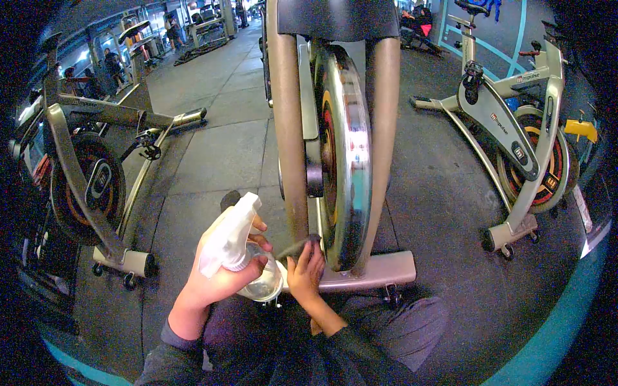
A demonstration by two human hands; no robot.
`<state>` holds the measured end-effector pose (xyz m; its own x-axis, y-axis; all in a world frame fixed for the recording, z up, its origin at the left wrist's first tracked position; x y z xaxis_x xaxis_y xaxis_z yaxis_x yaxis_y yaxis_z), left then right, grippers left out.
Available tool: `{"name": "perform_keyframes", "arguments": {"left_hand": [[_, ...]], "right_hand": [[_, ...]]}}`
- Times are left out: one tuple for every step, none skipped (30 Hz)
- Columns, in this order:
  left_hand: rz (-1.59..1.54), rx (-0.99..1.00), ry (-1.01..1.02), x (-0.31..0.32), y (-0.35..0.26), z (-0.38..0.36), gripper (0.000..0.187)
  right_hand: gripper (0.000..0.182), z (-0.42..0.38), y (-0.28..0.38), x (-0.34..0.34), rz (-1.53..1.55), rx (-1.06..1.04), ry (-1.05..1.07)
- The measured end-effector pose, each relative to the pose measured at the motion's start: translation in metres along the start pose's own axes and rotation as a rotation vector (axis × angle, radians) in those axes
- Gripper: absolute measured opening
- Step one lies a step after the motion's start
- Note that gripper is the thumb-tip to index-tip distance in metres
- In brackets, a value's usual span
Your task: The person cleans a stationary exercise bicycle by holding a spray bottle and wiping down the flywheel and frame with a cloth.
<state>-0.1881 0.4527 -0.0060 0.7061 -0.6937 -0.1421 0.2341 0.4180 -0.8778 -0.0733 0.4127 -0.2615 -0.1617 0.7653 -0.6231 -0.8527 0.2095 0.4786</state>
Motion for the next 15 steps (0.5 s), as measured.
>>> {"name": "perform_keyframes", "arguments": {"left_hand": [[0.000, 0.002, 0.002, 0.001, 0.001, 0.000, 0.042], [0.015, -0.005, 0.009, 0.001, 0.003, 0.000, 0.042], [0.031, -0.012, 0.017, 0.001, 0.003, -0.001, 0.042], [0.034, -0.010, 0.018, 0.002, 0.002, -0.002, 0.042], [0.000, -0.033, 0.015, 0.003, 0.001, -0.004, 0.043], [-0.035, -0.057, 0.013, 0.004, 0.001, -0.006, 0.045], [-0.032, -0.056, 0.015, 0.004, 0.000, -0.008, 0.045], [-0.036, -0.081, 0.016, 0.005, -0.001, -0.011, 0.047], [-0.042, -0.107, 0.017, 0.006, -0.002, -0.012, 0.049], [-0.043, -0.111, 0.019, 0.004, -0.002, -0.013, 0.049], [0.004, -0.086, 0.048, 0.002, -0.001, -0.013, 0.050], [0.051, -0.063, 0.076, 0.001, -0.001, -0.013, 0.052], [0.049, -0.070, 0.078, 0.001, -0.001, -0.014, 0.052], [0.038, -0.072, 0.070, 0.001, -0.001, -0.013, 0.052], [0.028, -0.074, 0.061, 0.001, -0.001, -0.012, 0.053]], "right_hand": [[0.077, -0.009, 0.001, -0.002, 0.014, 0.101, 0.095], [0.077, -0.015, 0.001, -0.003, 0.014, 0.101, 0.091], [0.078, -0.018, 0.002, -0.005, 0.052, 0.157, 0.130], [0.079, -0.019, 0.002, -0.005, 0.092, 0.212, 0.172], [0.080, -0.018, 0.004, -0.004, 0.088, 0.228, 0.174], [0.080, -0.012, 0.008, -0.004, 0.090, 0.227, 0.172], [0.080, -0.004, 0.010, -0.003, 0.108, 0.291, 0.175], [0.080, 0.006, 0.011, -0.001, 0.124, 0.357, 0.179], [0.080, 0.016, 0.011, -0.002, 0.193, 0.329, 0.140], [0.080, 0.030, 0.017, -0.008, 0.192, 0.334, 0.142], [0.079, 0.045, 0.023, -0.015, 0.223, 0.328, 0.125], [0.079, 0.058, 0.030, -0.023, 0.253, 0.323, 0.109], [0.079, 0.070, 0.035, -0.028, 0.251, 0.329, 0.113], [0.078, 0.082, 0.040, -0.033, 0.267, 0.323, 0.097], [0.078, 0.086, 0.041, -0.034, 0.283, 0.316, 0.079]]}}
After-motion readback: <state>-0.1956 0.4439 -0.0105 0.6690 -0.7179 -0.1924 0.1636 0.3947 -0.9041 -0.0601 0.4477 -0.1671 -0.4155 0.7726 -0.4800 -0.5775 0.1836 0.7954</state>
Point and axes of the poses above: each hand's wrist, its own z-axis towards the middle knuckle, its own x-axis out of the palm, y = z × x, the point moved 1 cm from there along z, towards the middle knuckle, and after that the axes turned 8 degrees about -z, right-handed, at the moved point
